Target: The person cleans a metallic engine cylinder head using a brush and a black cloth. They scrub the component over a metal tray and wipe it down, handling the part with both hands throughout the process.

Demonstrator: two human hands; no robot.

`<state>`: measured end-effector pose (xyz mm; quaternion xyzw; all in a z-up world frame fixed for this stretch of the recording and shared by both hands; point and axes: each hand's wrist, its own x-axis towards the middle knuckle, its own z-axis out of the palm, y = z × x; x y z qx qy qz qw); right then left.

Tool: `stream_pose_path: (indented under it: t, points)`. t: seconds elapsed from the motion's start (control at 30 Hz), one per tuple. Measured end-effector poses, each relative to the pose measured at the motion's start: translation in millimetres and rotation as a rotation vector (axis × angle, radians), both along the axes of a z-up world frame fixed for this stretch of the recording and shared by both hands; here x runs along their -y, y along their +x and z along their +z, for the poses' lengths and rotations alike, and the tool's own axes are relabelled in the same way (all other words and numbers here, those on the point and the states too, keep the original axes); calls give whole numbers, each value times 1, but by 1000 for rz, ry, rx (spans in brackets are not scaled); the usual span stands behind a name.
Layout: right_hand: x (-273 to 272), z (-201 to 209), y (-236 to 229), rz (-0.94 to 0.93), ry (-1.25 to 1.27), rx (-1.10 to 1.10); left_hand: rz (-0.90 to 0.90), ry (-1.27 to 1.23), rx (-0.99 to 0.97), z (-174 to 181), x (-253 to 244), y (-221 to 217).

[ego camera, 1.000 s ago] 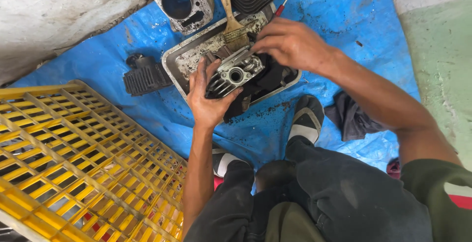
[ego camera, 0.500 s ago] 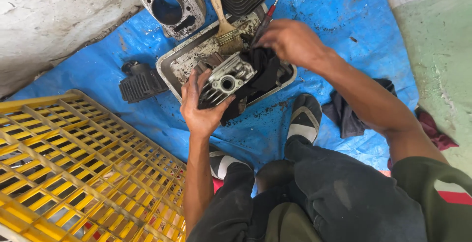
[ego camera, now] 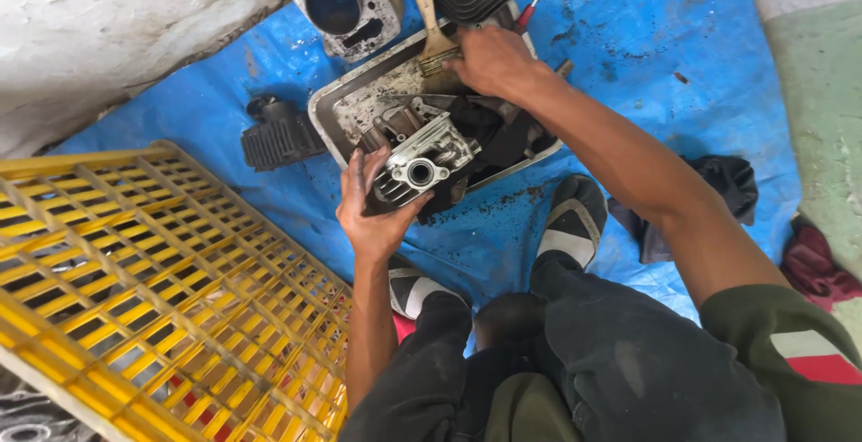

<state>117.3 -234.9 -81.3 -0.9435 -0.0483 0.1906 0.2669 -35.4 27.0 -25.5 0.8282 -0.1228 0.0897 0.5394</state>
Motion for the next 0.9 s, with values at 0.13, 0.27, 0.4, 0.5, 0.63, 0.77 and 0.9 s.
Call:
stream_pose_path:
  t: [0.13,0.27,0.4,0.5,0.63,0.77,0.9]
  points:
    - [-26,-49,11,31,-65,39,54,65,-15,-3,-7,-8]
    - [-33,-32,3,-32,-22,21,58,-62,-75,-9,-11,-11]
    - [-22,20,-19,-47,332,108,46,-91,-104,-12,-11,-12]
    - [8,68,-43,-41,526,306,53,-71,-67,-5,-10,-9]
    - [6,136,-77,32,637,377,40,-42,-34,-4,-10,-5]
    - [3,134,-79,354,650,435,40,7,-35,0,-10,-3]
    - [28,149,-69,315,418,372,30,6,-29,6,-10,-1]
